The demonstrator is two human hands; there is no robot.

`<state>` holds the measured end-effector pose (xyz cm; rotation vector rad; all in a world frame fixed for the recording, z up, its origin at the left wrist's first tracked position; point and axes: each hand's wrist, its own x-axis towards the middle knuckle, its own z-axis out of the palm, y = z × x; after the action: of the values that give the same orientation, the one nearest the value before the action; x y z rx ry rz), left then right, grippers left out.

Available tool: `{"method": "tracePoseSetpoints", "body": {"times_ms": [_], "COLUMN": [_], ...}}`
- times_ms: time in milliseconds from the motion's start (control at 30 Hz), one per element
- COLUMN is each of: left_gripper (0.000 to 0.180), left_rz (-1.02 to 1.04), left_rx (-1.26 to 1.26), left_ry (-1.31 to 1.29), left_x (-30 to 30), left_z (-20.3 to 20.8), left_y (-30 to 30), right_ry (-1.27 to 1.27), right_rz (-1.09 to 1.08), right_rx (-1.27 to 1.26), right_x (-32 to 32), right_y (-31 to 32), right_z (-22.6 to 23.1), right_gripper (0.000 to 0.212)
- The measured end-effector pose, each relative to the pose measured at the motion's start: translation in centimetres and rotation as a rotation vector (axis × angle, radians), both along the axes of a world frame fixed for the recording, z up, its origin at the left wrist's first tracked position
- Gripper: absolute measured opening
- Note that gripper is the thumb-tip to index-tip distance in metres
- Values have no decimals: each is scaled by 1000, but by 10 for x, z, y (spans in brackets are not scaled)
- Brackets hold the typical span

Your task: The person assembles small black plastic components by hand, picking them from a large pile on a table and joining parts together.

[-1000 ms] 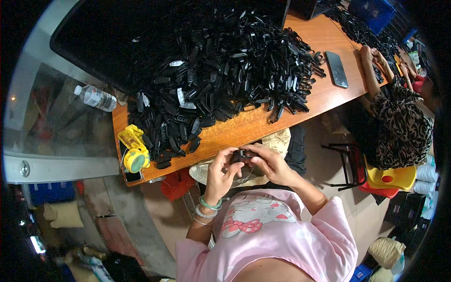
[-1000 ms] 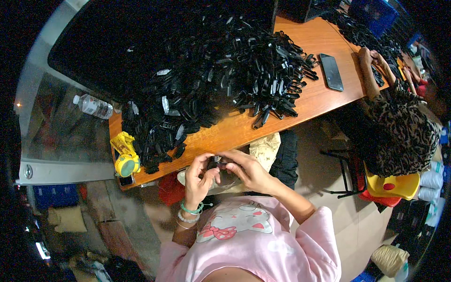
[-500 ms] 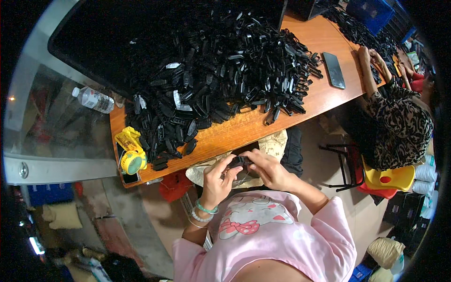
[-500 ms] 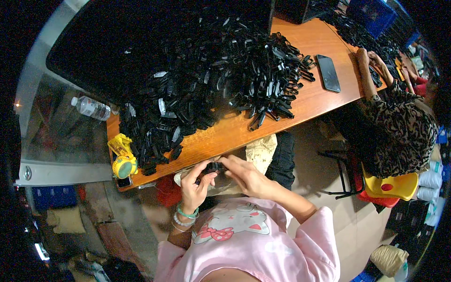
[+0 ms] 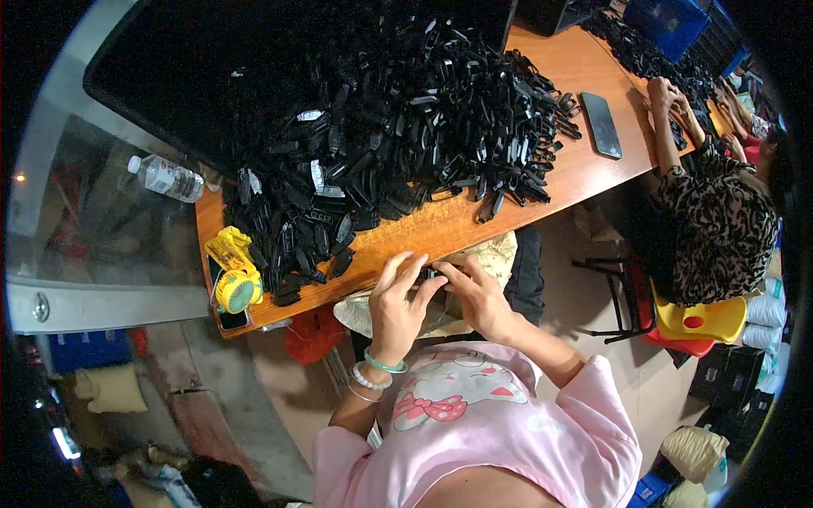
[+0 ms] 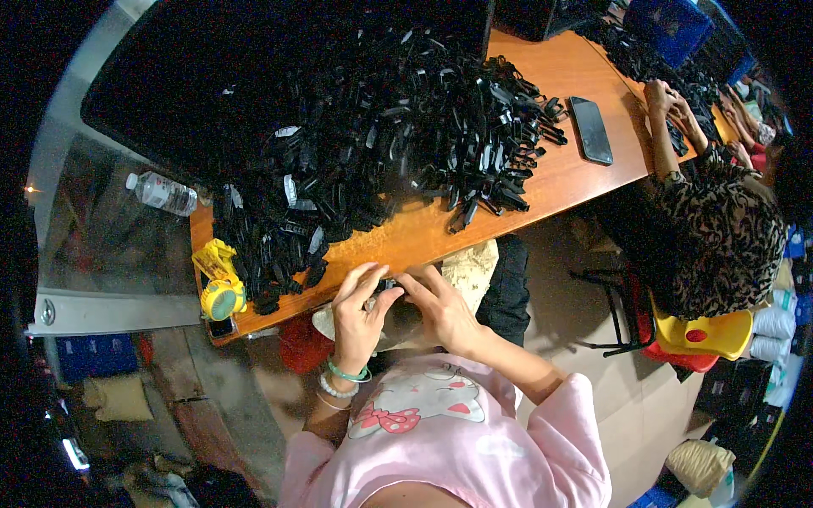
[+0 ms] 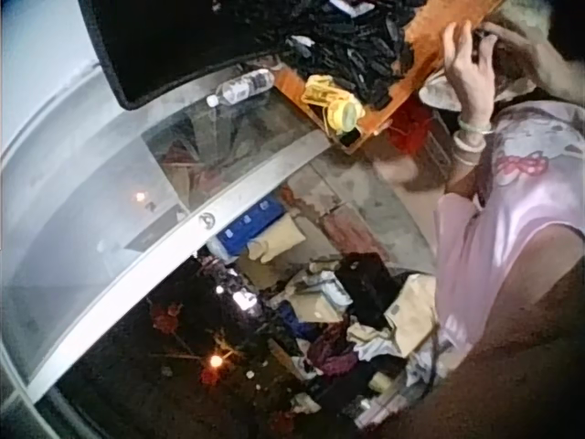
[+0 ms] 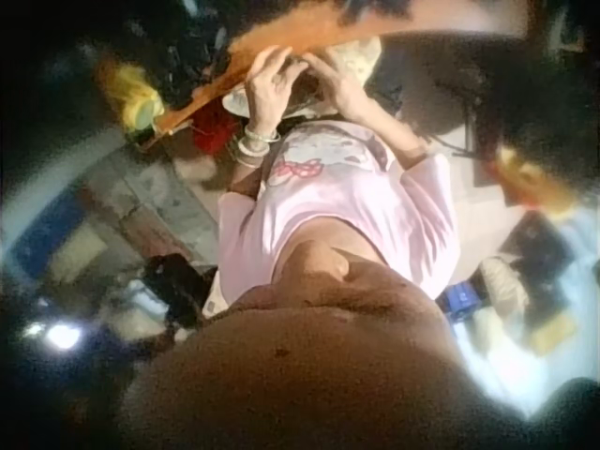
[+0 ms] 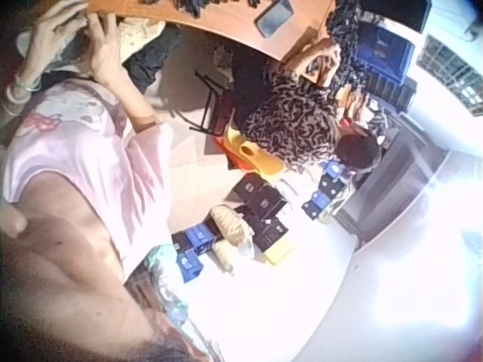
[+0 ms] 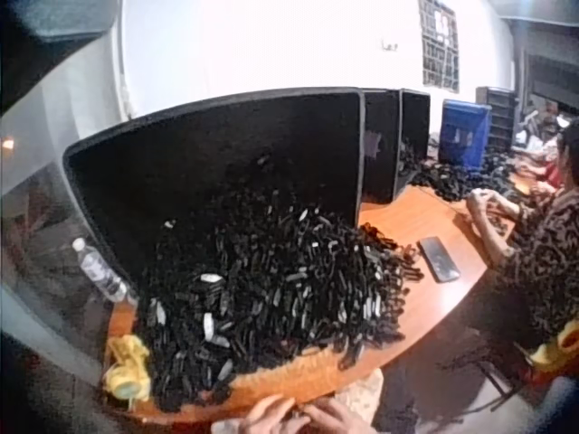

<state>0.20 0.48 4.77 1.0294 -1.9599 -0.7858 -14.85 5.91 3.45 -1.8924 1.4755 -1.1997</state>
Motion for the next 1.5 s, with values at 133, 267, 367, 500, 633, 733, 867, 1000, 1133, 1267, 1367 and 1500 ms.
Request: {"method": "tracePoseSetpoints", "body": {"times_ms": [133,267,367,500,633,733,867,1000,1133,1267,1367,1500], "left_gripper": [28,23,22,22,21,19,20,8,15,17,22,21], "left_rz": [-10,-9,-97,-156,-125,-119,-141,190,508,499,429,304], "left_rx": [219,688,532,538,677,481,-8,-190,-299,-109,-265,189], "left_ry": [20,320,288,307,345,235,54,-64,-462,-592,-401,96], "left_x": [0,3,7,8,3,3,1,18,47,52,47,26], "left_z": [-8,-2,-2,-5,-16,-58,-71,-55,-44,-40,-48,-67], "left_y": [0,6,5,4,4,7,6,-4,-28,-31,-29,-20], "right_ry": [66,-108,-398,-277,-274,-65,402,484,495,545,426,154], "right_rz": [11,-87,-31,-55,-89,-136,-508,-466,-267,-201,-285,-342], "right_rx": [-57,2,238,22,54,148,-16,-98,-165,-218,-250,-245], "right_x": [-2,-2,-13,-11,-12,-23,-60,-70,-52,-37,-34,-40], "right_y": [-5,-8,-7,-8,-8,-12,-25,-41,-41,-49,-53,-62], "right_z": [-6,4,7,4,-4,-17,-31,-41,-47,-42,-30,-41], "right_gripper": [53,47,29,20,20,17,36,38,26,25,26,23]}}
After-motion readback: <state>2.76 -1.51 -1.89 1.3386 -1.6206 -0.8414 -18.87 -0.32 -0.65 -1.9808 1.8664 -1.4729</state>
